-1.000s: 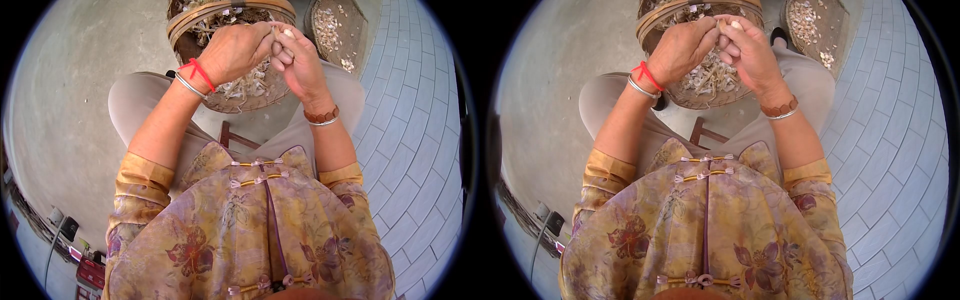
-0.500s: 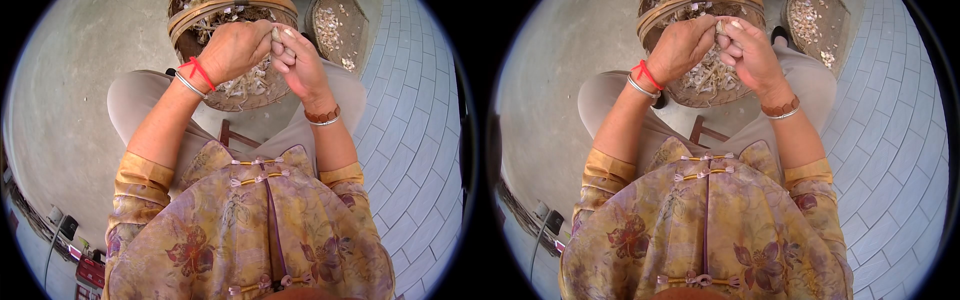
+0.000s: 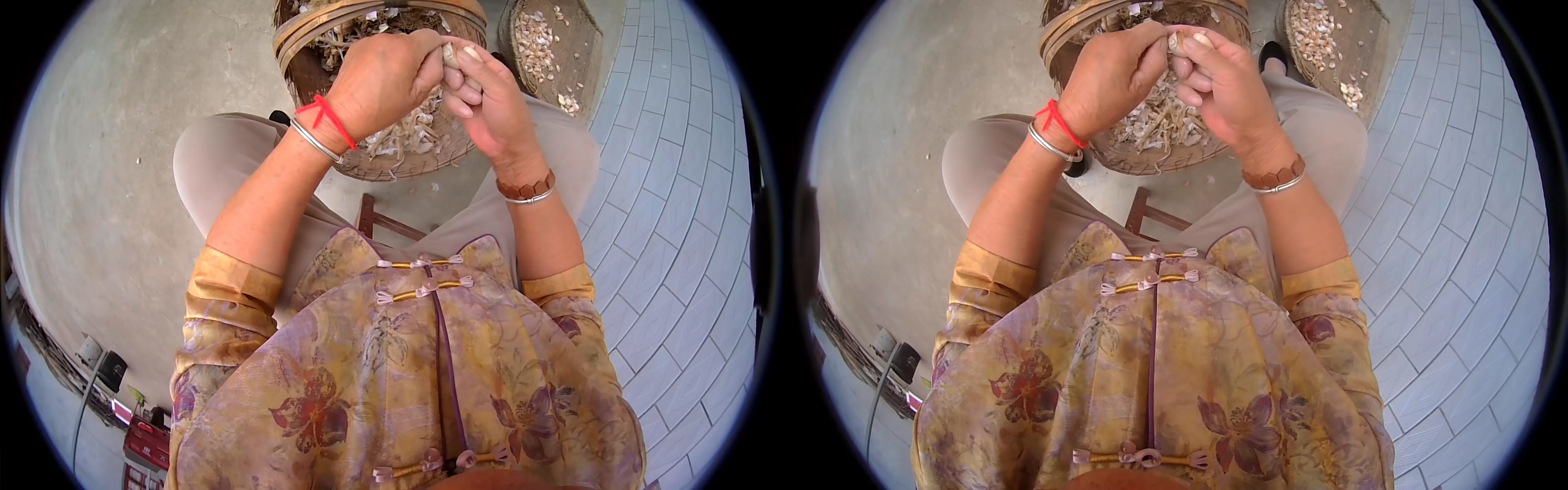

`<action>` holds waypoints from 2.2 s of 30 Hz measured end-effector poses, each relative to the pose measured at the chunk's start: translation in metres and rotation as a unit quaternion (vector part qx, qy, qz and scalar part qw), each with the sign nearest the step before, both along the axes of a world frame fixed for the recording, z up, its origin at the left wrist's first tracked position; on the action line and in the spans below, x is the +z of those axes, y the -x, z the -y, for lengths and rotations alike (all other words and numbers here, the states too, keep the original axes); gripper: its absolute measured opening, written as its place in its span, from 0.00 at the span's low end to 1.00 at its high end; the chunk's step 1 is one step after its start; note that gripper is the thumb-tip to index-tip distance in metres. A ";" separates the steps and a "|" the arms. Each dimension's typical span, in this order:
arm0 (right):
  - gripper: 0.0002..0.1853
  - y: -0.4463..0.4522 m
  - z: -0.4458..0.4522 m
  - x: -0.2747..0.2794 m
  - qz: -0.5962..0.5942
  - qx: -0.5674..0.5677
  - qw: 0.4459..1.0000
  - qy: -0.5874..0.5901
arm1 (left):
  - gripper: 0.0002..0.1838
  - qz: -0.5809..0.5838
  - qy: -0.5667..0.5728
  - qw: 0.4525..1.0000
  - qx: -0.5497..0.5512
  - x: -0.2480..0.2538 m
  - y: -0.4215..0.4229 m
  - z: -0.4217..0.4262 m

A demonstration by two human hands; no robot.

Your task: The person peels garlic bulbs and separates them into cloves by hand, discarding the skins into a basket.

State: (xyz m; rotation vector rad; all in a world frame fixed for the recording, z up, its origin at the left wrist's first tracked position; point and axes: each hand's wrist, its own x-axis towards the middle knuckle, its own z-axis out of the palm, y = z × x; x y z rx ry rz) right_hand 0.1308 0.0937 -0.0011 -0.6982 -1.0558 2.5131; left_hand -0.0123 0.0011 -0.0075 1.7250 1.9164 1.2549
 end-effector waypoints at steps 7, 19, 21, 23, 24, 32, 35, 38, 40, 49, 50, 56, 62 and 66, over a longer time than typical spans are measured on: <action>0.11 0.003 0.007 0.000 0.044 -0.041 0.994 -0.088 | 0.07 -0.066 0.007 0.998 0.019 0.003 -0.004 0.001; 0.12 0.000 0.002 0.000 -0.023 -0.004 1.000 -0.002 | 0.08 -0.101 -0.016 0.991 0.086 -0.001 0.004 0.000; 0.12 0.000 -0.001 -0.001 -0.050 0.002 0.998 0.036 | 0.12 -0.020 0.010 0.998 0.063 0.003 0.004 0.002; 0.12 -0.001 -0.003 -0.003 -0.052 0.007 0.998 0.026 | 0.14 0.040 0.029 0.998 0.044 0.010 0.000 0.003; 0.12 -0.001 -0.003 -0.004 -0.054 0.012 0.998 0.016 | 0.16 0.100 0.048 0.993 0.025 0.012 -0.002 0.003; 0.11 0.003 0.010 -0.005 -0.091 -0.015 0.996 -0.016 | 0.16 0.280 -0.013 0.960 0.002 0.007 -0.015 0.001; 0.11 0.003 0.007 -0.010 -0.133 0.000 0.990 0.049 | 0.15 0.322 -0.019 0.946 0.007 0.012 -0.016 0.001; 0.11 0.004 0.006 -0.010 -0.152 0.012 0.985 0.078 | 0.13 0.313 -0.027 0.949 0.017 0.015 -0.017 0.002; 0.11 0.004 0.007 -0.007 -0.146 0.005 0.987 0.070 | 0.12 0.279 -0.031 0.959 0.031 0.015 -0.014 0.004; 0.11 0.005 0.006 0.000 -0.019 -0.060 0.995 -0.076 | 0.04 0.026 -0.140 0.989 -0.028 0.009 -0.021 0.005; 0.11 0.004 0.002 0.000 -0.055 -0.034 0.998 -0.003 | 0.05 0.057 -0.125 0.990 0.019 0.011 -0.019 0.005; 0.11 -0.003 -0.006 -0.007 -0.121 0.049 0.973 0.189 | 0.12 0.032 -0.154 0.987 -0.013 0.014 -0.002 0.003; 0.11 0.001 -0.001 0.000 -0.095 0.011 0.983 0.156 | 0.07 0.086 -0.050 0.994 0.036 0.008 -0.009 0.002; 0.10 0.001 0.002 0.001 -0.060 0.002 0.998 0.015 | 0.12 0.268 -0.021 0.961 0.067 -0.002 -0.015 -0.002</action>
